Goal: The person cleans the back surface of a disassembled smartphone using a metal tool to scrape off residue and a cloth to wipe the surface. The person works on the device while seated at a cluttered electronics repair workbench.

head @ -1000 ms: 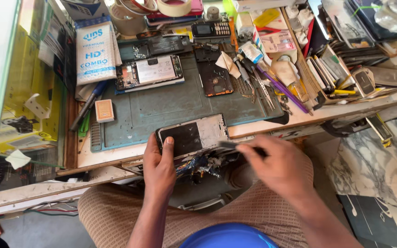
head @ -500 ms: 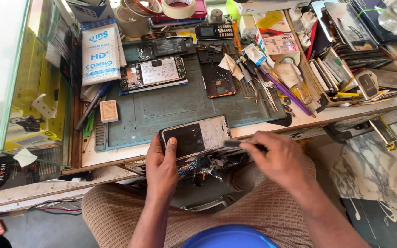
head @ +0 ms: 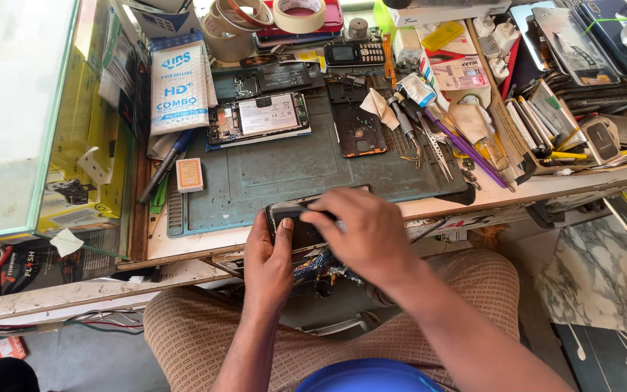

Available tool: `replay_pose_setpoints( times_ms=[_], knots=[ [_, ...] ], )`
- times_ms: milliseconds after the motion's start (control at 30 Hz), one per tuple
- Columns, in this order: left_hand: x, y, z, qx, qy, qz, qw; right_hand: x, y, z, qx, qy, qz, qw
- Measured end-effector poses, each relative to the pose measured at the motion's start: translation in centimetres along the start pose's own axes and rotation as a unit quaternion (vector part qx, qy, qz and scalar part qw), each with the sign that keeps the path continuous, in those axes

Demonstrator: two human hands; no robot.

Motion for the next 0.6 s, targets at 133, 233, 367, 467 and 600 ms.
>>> replay_pose_setpoints(
  times_ms=[133,233,367,467,600],
  knots=[
    [0.1,0.1,0.2,0.001,-0.002,0.001,1.0,-0.6,-0.7,0.0,0.05,-0.041,0.047,0.997],
    [0.1,0.2,0.2,-0.007,0.01,-0.007,1.0,0.1,2.3,-2.9,0.115,-0.159,0.074,0.978],
    [0.1,0.2,0.2,-0.025,0.004,-0.012,1.0,1.3,7.1,-5.7,0.253,-0.212,0.075,0.941],
    [0.1,0.0,0.3,-0.017,-0.007,-0.011,1.0,1.4,6.7,-4.1,0.194,-0.206,0.047,0.958],
    [0.1,0.1,0.4,-0.001,0.011,-0.006,1.0,0.2,1.9,0.5,0.037,-0.134,0.006,0.99]
  ],
)
Point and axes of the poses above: each hand's wrist, its own x-axis away from the middle knuckle, its own y-axis out of the back of the hand, z = x × y, the point moved 2 cm from there along -x, towards the middle knuckle, and after that the axes turned 5 degrees about -x, right-handed, at the moved point
